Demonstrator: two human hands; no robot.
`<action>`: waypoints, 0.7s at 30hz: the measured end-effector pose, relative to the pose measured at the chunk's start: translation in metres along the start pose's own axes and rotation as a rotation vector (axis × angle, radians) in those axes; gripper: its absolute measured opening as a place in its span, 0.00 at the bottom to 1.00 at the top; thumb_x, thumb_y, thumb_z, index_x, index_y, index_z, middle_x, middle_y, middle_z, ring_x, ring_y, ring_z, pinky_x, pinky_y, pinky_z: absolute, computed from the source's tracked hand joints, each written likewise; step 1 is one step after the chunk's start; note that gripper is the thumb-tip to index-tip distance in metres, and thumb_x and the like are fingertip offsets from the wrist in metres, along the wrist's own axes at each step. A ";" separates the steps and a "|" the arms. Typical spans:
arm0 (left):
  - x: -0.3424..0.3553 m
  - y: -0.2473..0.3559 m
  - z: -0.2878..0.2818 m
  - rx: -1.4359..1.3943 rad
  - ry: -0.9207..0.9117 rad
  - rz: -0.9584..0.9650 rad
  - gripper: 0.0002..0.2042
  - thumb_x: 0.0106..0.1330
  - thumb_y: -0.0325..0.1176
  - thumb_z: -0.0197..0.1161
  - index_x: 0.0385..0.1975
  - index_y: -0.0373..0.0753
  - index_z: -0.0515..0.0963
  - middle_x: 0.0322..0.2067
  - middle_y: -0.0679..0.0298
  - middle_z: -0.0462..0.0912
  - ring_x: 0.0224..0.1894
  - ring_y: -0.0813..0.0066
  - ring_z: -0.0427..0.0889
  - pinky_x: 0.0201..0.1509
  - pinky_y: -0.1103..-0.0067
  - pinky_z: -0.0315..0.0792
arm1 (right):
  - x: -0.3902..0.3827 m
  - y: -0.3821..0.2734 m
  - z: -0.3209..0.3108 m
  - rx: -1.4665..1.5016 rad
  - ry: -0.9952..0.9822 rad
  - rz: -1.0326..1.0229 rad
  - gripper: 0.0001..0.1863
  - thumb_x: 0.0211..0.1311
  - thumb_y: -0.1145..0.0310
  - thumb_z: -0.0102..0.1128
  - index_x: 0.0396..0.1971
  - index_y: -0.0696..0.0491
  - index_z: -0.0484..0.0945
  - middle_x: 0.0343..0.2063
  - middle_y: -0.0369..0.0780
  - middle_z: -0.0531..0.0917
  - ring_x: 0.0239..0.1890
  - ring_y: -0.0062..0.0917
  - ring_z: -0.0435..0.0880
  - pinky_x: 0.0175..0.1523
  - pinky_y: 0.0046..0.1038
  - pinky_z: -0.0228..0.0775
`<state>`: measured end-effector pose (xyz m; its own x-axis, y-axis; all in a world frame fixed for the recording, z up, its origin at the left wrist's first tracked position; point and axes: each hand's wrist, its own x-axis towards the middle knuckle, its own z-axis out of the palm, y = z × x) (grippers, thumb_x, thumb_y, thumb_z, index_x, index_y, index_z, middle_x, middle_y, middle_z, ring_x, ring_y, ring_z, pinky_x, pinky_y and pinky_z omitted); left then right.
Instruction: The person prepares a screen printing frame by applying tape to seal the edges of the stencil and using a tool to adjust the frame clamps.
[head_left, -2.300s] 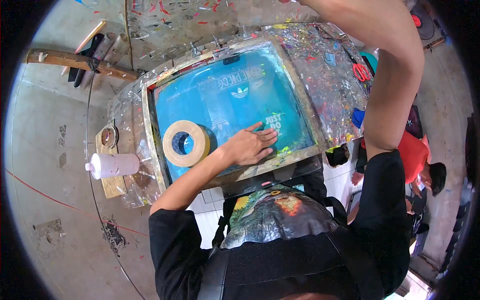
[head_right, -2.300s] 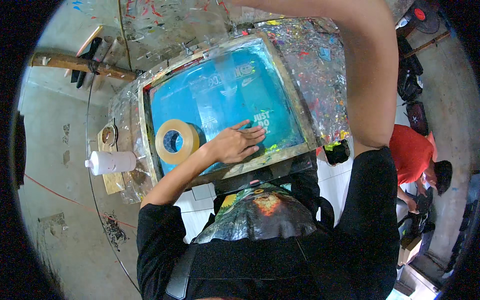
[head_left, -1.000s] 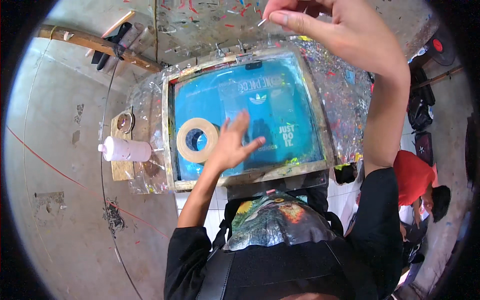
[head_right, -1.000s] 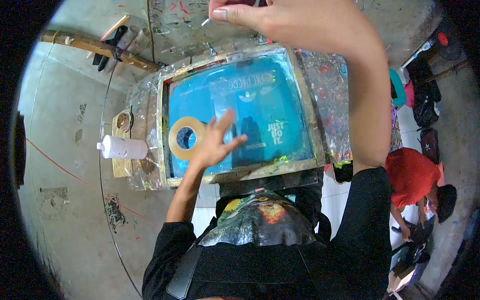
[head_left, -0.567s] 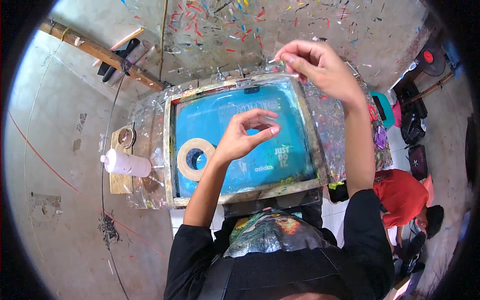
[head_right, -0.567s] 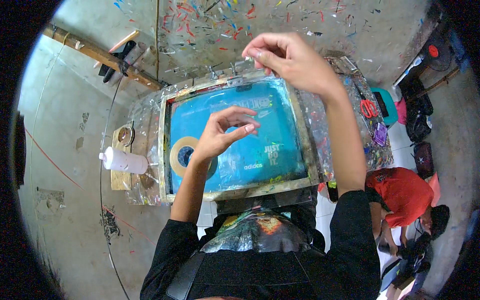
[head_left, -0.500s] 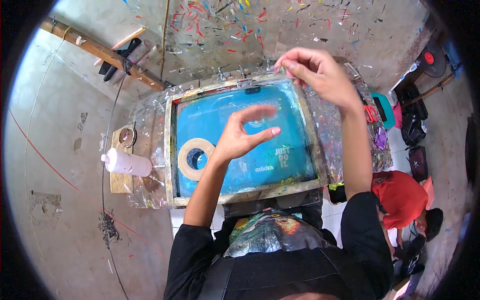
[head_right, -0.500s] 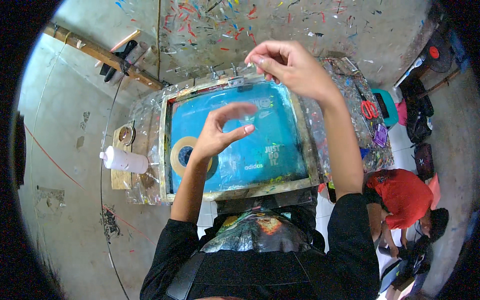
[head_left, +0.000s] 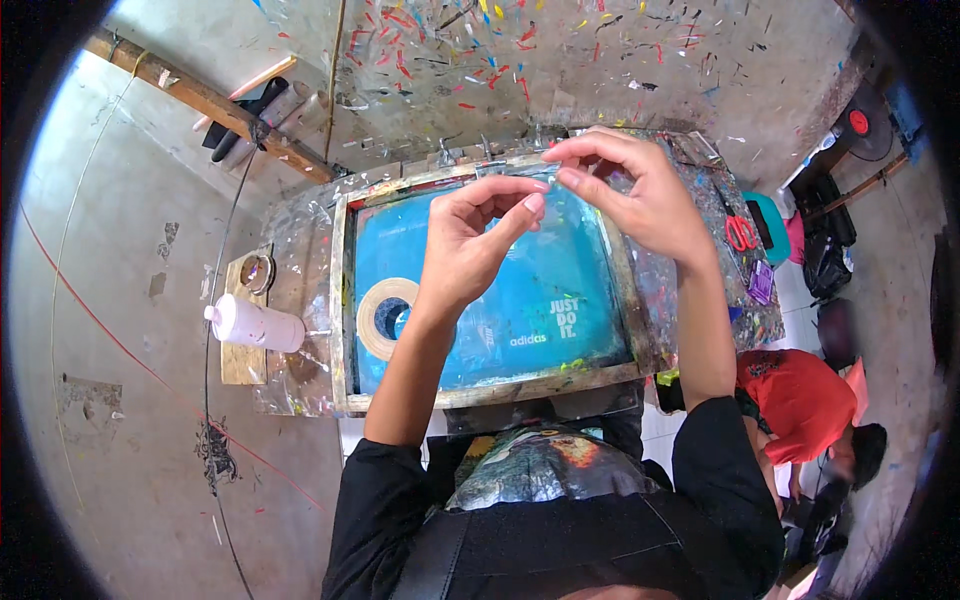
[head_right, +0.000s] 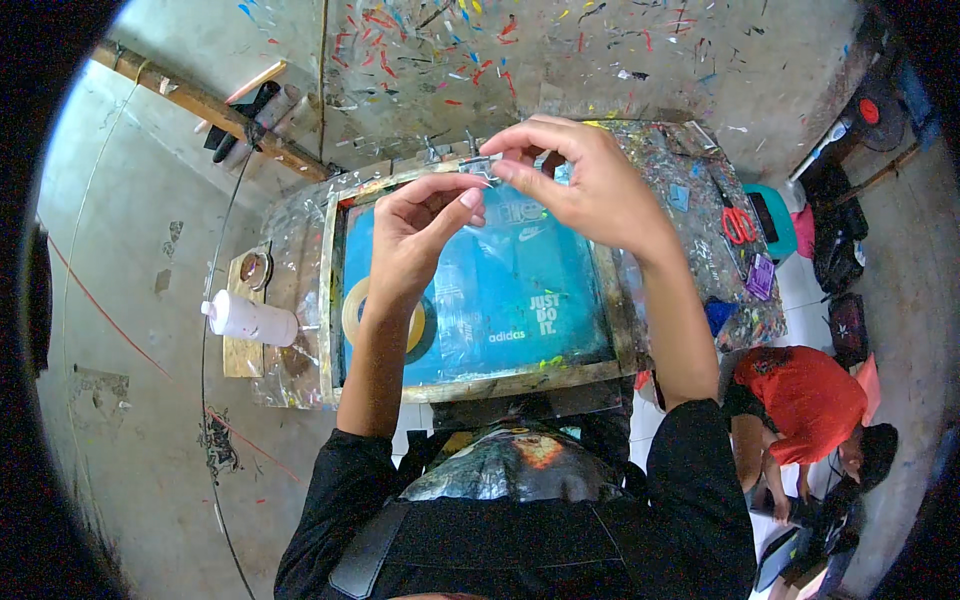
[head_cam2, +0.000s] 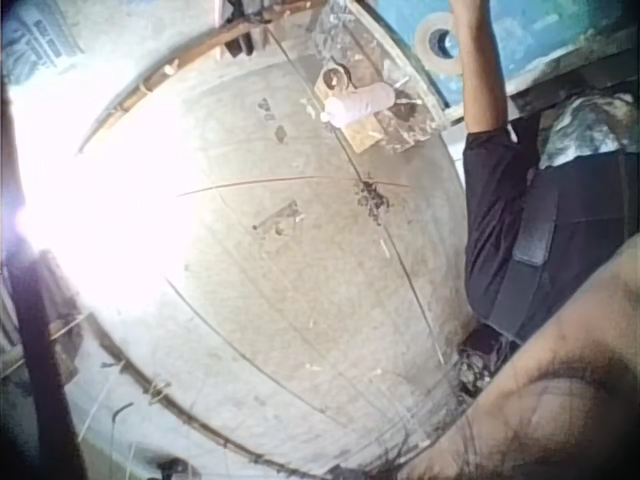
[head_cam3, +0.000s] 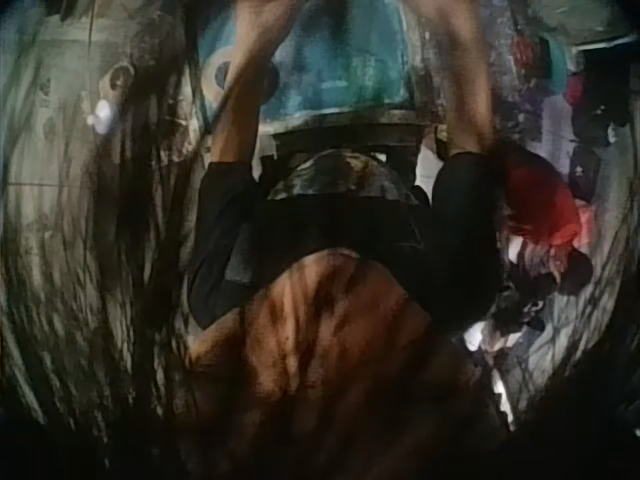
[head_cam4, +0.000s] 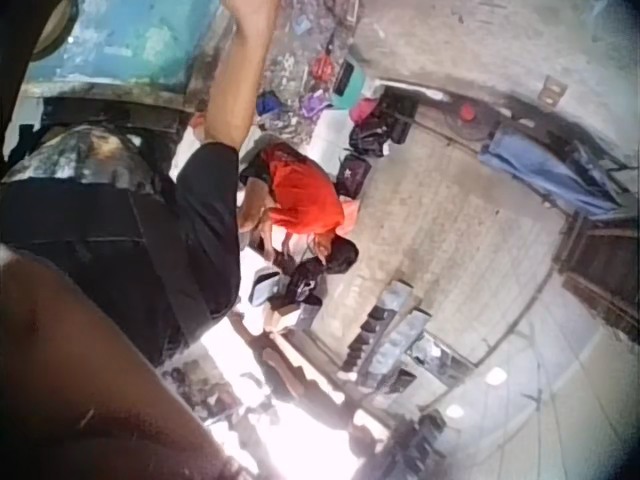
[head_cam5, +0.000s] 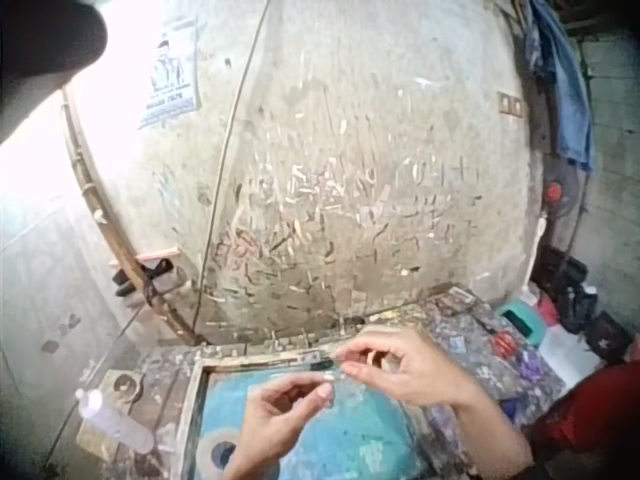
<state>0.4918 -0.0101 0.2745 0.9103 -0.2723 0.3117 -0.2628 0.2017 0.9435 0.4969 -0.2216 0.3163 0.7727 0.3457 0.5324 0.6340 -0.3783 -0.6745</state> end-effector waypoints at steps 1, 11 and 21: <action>-0.001 0.002 -0.001 0.003 -0.001 -0.010 0.09 0.70 0.29 0.67 0.43 0.30 0.84 0.32 0.65 0.87 0.35 0.81 0.83 0.42 0.82 0.77 | -0.001 -0.006 0.000 -0.026 0.002 -0.063 0.12 0.63 0.72 0.64 0.45 0.53 0.86 0.37 0.38 0.85 0.38 0.25 0.84 0.43 0.27 0.75; -0.008 0.023 -0.004 -0.020 -0.117 -0.072 0.08 0.69 0.29 0.68 0.41 0.31 0.85 0.31 0.67 0.85 0.33 0.84 0.80 0.38 0.85 0.74 | 0.000 -0.021 -0.024 -0.316 -0.169 -0.429 0.20 0.50 0.77 0.68 0.45 0.45 0.87 0.40 0.39 0.83 0.40 0.35 0.84 0.44 0.34 0.78; -0.012 0.032 -0.006 0.150 -0.200 -0.097 0.07 0.67 0.31 0.68 0.37 0.33 0.85 0.27 0.71 0.83 0.30 0.87 0.75 0.36 0.83 0.71 | 0.007 -0.042 -0.032 -0.440 -0.364 -0.572 0.13 0.44 0.77 0.71 0.33 0.53 0.83 0.33 0.37 0.82 0.35 0.34 0.82 0.38 0.36 0.74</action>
<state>0.4741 0.0058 0.3002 0.8560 -0.4675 0.2206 -0.2350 0.0282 0.9716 0.4767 -0.2307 0.3644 0.3141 0.8174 0.4830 0.9410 -0.3354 -0.0444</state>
